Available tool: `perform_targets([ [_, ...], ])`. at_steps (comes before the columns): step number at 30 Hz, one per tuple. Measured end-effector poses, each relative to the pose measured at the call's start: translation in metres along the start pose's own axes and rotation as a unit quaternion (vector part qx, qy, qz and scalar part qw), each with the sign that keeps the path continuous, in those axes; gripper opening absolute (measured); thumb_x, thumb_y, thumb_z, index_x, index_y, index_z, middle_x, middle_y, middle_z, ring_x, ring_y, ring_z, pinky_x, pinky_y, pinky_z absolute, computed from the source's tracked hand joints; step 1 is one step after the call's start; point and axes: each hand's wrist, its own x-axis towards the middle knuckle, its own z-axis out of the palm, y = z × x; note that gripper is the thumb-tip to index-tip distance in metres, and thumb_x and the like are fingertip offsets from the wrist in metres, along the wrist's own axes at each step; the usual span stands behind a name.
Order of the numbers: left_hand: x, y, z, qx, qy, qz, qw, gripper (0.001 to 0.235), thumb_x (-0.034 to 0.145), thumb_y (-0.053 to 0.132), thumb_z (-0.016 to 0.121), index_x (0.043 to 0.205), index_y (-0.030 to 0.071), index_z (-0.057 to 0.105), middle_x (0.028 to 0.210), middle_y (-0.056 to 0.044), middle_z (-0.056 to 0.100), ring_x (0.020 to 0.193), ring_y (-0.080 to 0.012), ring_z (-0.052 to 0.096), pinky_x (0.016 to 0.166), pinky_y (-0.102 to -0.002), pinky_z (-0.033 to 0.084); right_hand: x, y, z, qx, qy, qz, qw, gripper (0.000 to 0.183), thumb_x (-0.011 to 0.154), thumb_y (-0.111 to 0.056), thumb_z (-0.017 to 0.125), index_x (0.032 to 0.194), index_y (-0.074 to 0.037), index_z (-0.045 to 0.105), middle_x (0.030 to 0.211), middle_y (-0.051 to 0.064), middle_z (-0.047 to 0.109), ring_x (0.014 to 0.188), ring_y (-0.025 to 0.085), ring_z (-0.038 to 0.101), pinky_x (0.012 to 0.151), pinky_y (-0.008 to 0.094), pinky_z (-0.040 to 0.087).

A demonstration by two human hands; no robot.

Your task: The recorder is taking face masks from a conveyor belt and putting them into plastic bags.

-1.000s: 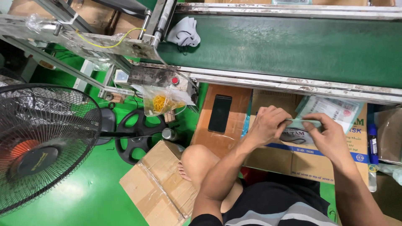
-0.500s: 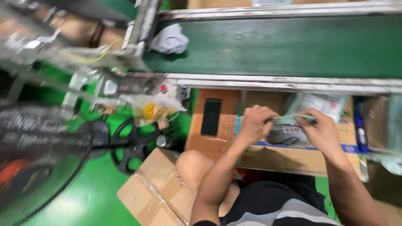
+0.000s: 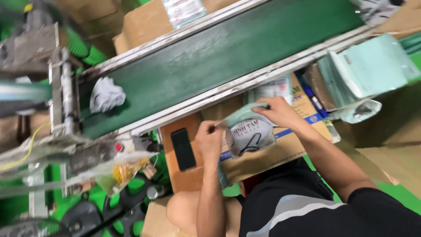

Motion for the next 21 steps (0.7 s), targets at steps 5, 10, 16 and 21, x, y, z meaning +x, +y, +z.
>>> perform_targets([
  [5,0.006,-0.029,-0.011,0.000,0.130,-0.070,0.989,0.019,0.096,0.017,0.076,0.087,0.003,0.068,0.074,0.001,0.062,0.069,-0.0079,0.052,0.063,-0.025,0.047,0.055,0.055,-0.018,0.291,0.219,0.053,0.930,0.012,0.097,-0.016,0.070,0.103,-0.006,0.073,0.082,0.004,0.068,0.061,0.014,0.055,0.054,0.032,0.041],
  [10,0.008,-0.038,-0.022,-0.099,0.153,-0.149,0.972,0.024,0.104,0.018,0.069,0.085,0.003,0.063,0.076,0.000,0.062,0.068,-0.0094,0.052,0.063,-0.025,0.045,0.083,0.056,-0.033,0.693,0.319,-0.028,0.645,0.017,0.105,-0.015,0.059,0.117,-0.004,0.056,0.102,0.012,0.065,0.089,0.023,0.065,0.080,0.041,0.062],
  [16,-0.001,0.066,-0.044,-0.290,-0.499,0.098,0.811,0.070,0.079,0.046,0.086,0.130,0.003,0.066,0.131,-0.010,0.065,0.125,-0.0270,0.061,0.110,-0.039,0.047,0.148,0.040,0.016,0.166,0.289,-0.183,0.925,0.019,0.104,-0.009,0.064,0.122,-0.003,0.061,0.120,0.012,0.069,0.110,0.027,0.067,0.098,0.045,0.054],
  [21,-0.037,0.149,-0.026,-0.404,-0.686,0.166,0.582,0.072,0.101,0.071,0.045,0.136,0.009,0.057,0.132,-0.011,0.063,0.116,-0.0297,0.061,0.100,-0.036,0.048,0.168,0.017,0.044,-0.151,0.227,-0.222,0.936,0.033,0.093,-0.018,0.072,0.120,-0.001,0.064,0.128,0.017,0.061,0.124,0.037,0.051,0.103,0.051,0.039],
])
